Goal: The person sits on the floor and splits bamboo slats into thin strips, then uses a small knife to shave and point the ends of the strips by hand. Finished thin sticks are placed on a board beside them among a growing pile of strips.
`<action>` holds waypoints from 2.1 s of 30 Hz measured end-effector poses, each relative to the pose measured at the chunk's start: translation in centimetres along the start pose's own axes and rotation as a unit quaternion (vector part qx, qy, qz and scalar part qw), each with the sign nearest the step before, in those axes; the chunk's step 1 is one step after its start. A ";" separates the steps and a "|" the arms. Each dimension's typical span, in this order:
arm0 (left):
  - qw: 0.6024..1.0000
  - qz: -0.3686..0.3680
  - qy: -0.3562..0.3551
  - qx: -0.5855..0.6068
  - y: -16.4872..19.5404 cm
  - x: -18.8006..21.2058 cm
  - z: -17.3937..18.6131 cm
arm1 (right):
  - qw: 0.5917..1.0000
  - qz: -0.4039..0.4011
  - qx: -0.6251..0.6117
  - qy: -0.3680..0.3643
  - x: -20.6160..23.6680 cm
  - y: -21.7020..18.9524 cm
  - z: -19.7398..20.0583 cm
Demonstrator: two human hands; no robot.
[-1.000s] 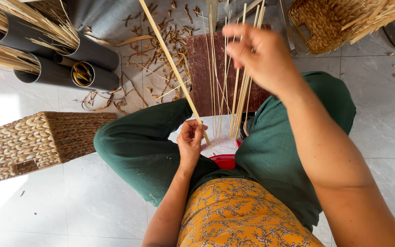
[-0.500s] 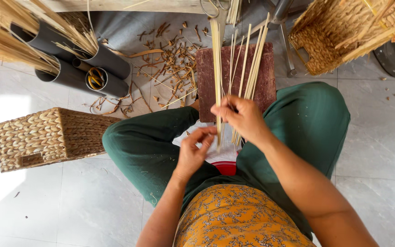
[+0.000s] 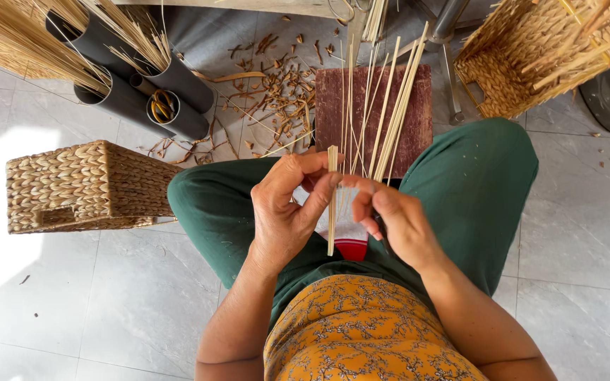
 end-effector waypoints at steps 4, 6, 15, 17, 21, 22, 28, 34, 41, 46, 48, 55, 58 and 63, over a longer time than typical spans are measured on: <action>0.998 -0.025 -0.022 0.048 1.1 1.3 -0.8 | 0.997 0.034 -0.058 0.028 2.3 -5.0 -1.1; 0.997 -0.028 -0.038 0.060 1.6 1.9 -1.3 | 0.994 0.041 -0.101 -0.003 3.0 -6.8 -2.5; 0.992 -0.056 -0.062 0.097 3.0 3.0 -1.8 | 0.987 0.024 -0.156 -0.036 3.3 -7.6 -4.4; 0.992 -0.054 -0.059 0.101 2.9 3.3 -1.7 | 0.985 0.020 -0.169 -0.036 3.5 -7.4 -4.6; 0.990 -0.042 -0.052 0.126 2.6 3.6 -1.6 | 0.984 0.015 -0.174 -0.037 3.5 -7.1 -4.9; 0.990 -0.045 -0.050 0.126 2.6 3.7 -1.5 | 0.984 0.014 -0.174 -0.036 3.5 -7.1 -4.9; 0.991 -0.080 -0.035 0.100 3.4 3.9 -1.0 | 0.983 0.009 -0.181 -0.040 3.6 -7.0 -5.3; 0.991 -0.109 -0.021 0.070 4.3 4.0 -0.5 | 0.984 0.009 -0.173 -0.044 3.7 -7.0 -5.6; 0.989 -0.144 -0.005 0.033 5.2 4.1 0.1 | 0.983 0.004 -0.180 -0.044 3.8 -6.9 -5.8; 0.987 -0.159 0.002 0.003 5.5 4.1 0.3 | 0.984 0.001 -0.175 -0.039 3.7 -6.8 -5.7; 0.986 -0.169 0.006 -0.004 5.6 4.0 0.4 | 0.984 0.000 -0.172 -0.036 3.6 -6.7 -5.6; 0.987 -0.160 0.020 -0.022 5.5 3.7 0.7 | 0.978 -0.004 -0.202 -0.049 2.8 -6.1 -5.9; 0.987 -0.162 -0.002 -0.008 5.3 3.5 0.4 | 0.978 -0.005 -0.205 -0.045 2.9 -6.3 -5.8; 0.990 -0.132 -0.056 -0.007 4.3 3.3 -0.6 | 0.979 -0.003 -0.199 -0.043 3.1 -6.7 -5.3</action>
Point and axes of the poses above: each hand's wrist, its own x-axis away from the middle knuckle, its own z-axis out of the back of the hand, y = z × x, the point moved 10 cm from there along -x, towards the middle knuckle, and after that the axes turned 4 degrees about -x, right-handed, at the moved point
